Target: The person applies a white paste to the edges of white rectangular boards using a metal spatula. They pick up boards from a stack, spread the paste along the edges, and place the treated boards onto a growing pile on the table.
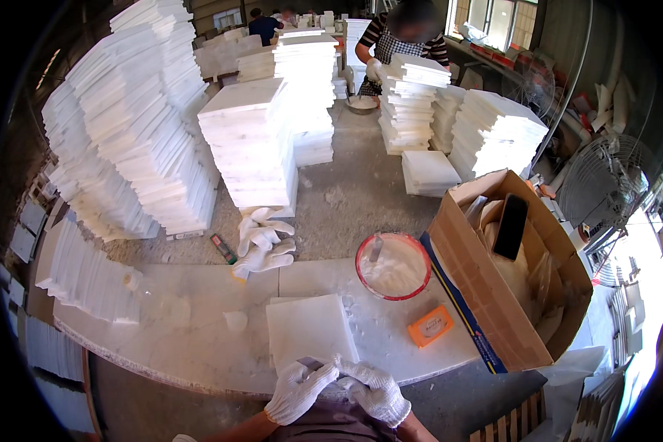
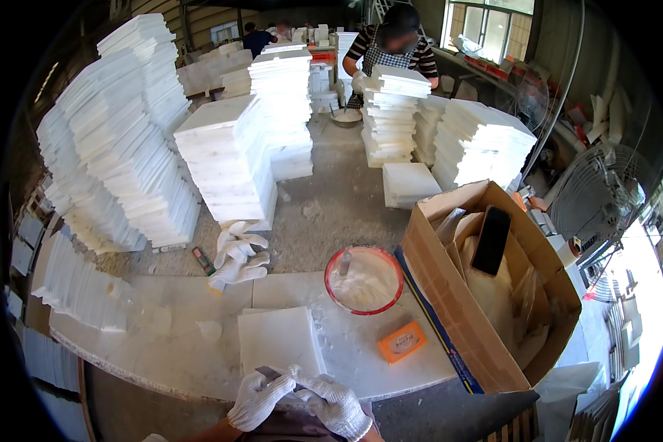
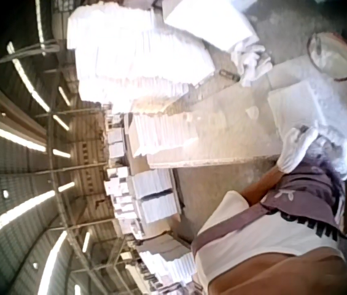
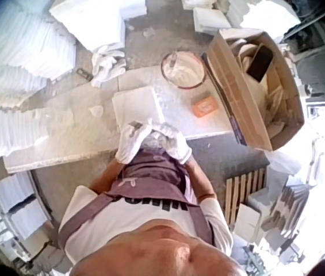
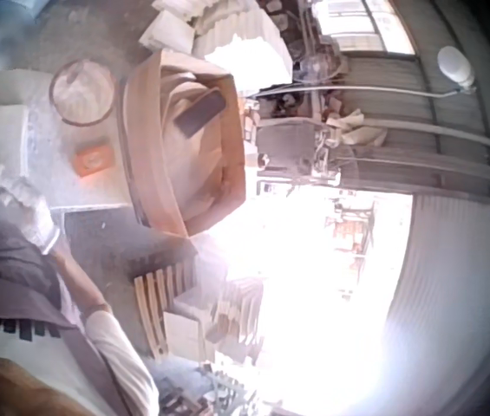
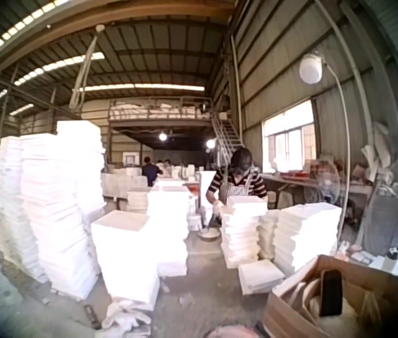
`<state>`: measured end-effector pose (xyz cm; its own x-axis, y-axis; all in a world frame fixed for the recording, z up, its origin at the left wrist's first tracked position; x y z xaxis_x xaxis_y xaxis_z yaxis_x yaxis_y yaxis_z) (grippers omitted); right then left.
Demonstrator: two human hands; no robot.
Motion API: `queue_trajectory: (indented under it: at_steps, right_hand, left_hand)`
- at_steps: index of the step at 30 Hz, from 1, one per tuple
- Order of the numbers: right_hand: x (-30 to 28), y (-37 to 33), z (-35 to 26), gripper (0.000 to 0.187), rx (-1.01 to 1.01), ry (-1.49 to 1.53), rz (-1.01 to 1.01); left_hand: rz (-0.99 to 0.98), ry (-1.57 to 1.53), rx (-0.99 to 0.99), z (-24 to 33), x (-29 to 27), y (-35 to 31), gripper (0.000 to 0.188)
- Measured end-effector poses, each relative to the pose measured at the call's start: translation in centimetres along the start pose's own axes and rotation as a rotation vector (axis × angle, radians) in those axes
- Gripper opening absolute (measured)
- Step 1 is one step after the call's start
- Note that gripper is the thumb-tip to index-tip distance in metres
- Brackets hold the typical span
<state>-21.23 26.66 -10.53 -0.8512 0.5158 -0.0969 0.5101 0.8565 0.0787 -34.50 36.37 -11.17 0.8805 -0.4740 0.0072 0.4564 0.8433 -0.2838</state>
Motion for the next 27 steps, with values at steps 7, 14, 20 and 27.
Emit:
queue_trajectory:
  at_steps: [7, 14, 20, 27]
  right_hand:
    - [-1.2, -1.5, 1.3, 0.045, 0.175, -0.141, 0.026]
    - [-4.6, -2.7, -0.2, 0.030, 0.067, -0.425, 0.133]
    - [-8.7, -6.5, 4.3, 0.022, 0.198, -0.265, 0.375]
    - [-4.0, -7.5, 3.2, 0.035, 0.365, 0.080, 0.099]
  left_hand:
    - [-0.147, 0.381, 0.459, 2.9, 2.2, -0.9, 0.009]
    - [-0.311, 0.817, 0.759, 2.7, 3.5, -2.6, 0.021]
    - [-0.560, 0.958, 0.715, 1.3, 3.0, -1.2, 0.028]
    - [-0.242, 0.993, 1.017, 1.4, 2.4, 2.4, 0.061]
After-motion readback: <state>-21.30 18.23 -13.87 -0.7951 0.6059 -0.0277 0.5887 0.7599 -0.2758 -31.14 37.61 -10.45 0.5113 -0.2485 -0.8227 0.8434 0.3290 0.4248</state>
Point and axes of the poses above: each hand's wrist, its own y-axis towards the middle knuckle, its own x-axis out of the palm, z = x × y, the point moved 7 cm from there along y, towards the middle knuckle, and after that the axes turned 12 degrees about z, right-handed, at the moved point
